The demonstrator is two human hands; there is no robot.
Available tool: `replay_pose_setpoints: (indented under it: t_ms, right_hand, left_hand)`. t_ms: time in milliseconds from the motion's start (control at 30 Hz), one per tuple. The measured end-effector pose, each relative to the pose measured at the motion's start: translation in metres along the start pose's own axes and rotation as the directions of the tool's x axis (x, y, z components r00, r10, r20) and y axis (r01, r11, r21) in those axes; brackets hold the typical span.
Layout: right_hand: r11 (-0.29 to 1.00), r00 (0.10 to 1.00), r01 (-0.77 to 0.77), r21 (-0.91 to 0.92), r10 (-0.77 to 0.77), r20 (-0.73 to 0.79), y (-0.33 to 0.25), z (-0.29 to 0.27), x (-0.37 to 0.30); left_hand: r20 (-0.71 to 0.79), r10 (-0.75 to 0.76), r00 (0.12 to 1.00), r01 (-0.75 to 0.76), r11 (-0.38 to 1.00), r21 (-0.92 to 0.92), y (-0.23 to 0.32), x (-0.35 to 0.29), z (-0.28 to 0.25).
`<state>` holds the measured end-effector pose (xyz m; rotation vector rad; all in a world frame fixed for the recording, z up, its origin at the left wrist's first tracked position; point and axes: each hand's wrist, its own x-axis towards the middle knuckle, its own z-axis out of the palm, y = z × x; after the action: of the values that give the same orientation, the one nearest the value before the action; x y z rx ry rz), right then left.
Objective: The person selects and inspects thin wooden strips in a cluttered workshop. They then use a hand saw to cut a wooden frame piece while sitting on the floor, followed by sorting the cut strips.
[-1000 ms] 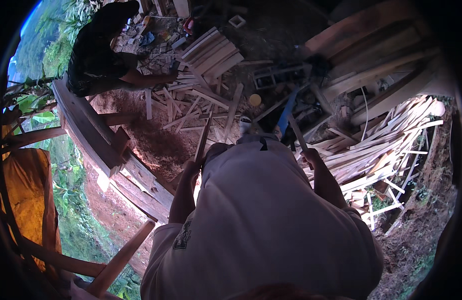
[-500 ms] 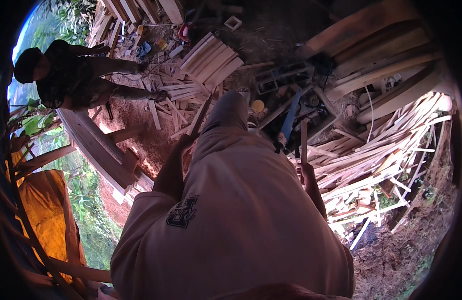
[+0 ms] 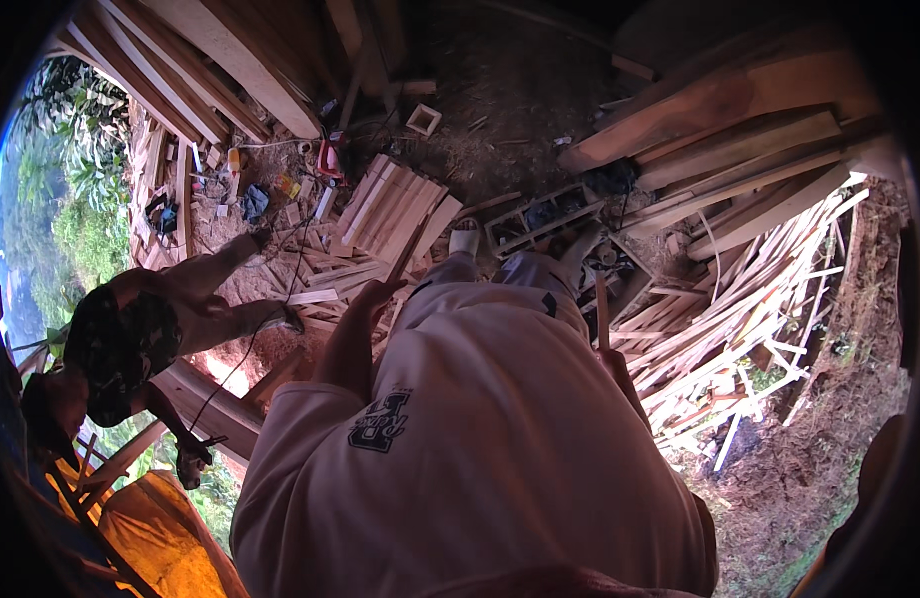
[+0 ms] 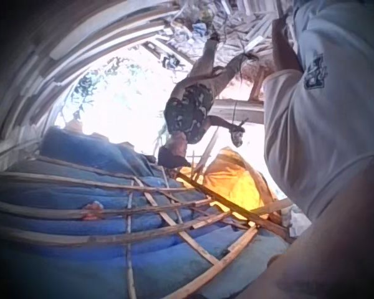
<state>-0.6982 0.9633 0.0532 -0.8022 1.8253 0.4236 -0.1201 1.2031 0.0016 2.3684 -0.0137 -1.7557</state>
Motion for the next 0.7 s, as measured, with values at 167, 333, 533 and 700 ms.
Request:
replay_pose_setpoints:
  t_ms: [167,333,533,700]
  right_hand:
    - [0.966,0.968,0.231,-0.118,-0.241,-0.077,-0.118,0.013,-0.016]
    - [0.864,0.922,0.332,-0.377,-0.381,-0.062,-0.172,0.015,0.023]
    - [0.99,0.993,0.109,-0.088,-0.105,0.056,-0.278,0.008,0.05]
    - [0.99,0.982,0.061,-0.129,-0.037,0.186,-0.412,-0.015,0.101]
  left_hand:
    - [-0.077,0.077,0.994,-0.079,0.997,-0.016,0.096,0.033,-0.069]
    - [-0.089,0.102,0.991,-0.103,0.995,-0.007,0.178,0.052,-0.103]
    - [-0.066,0.04,0.997,-0.045,0.995,-0.084,0.257,0.057,-0.117]
    - [-0.123,-0.048,0.991,0.045,0.999,-0.025,0.279,0.117,-0.134]
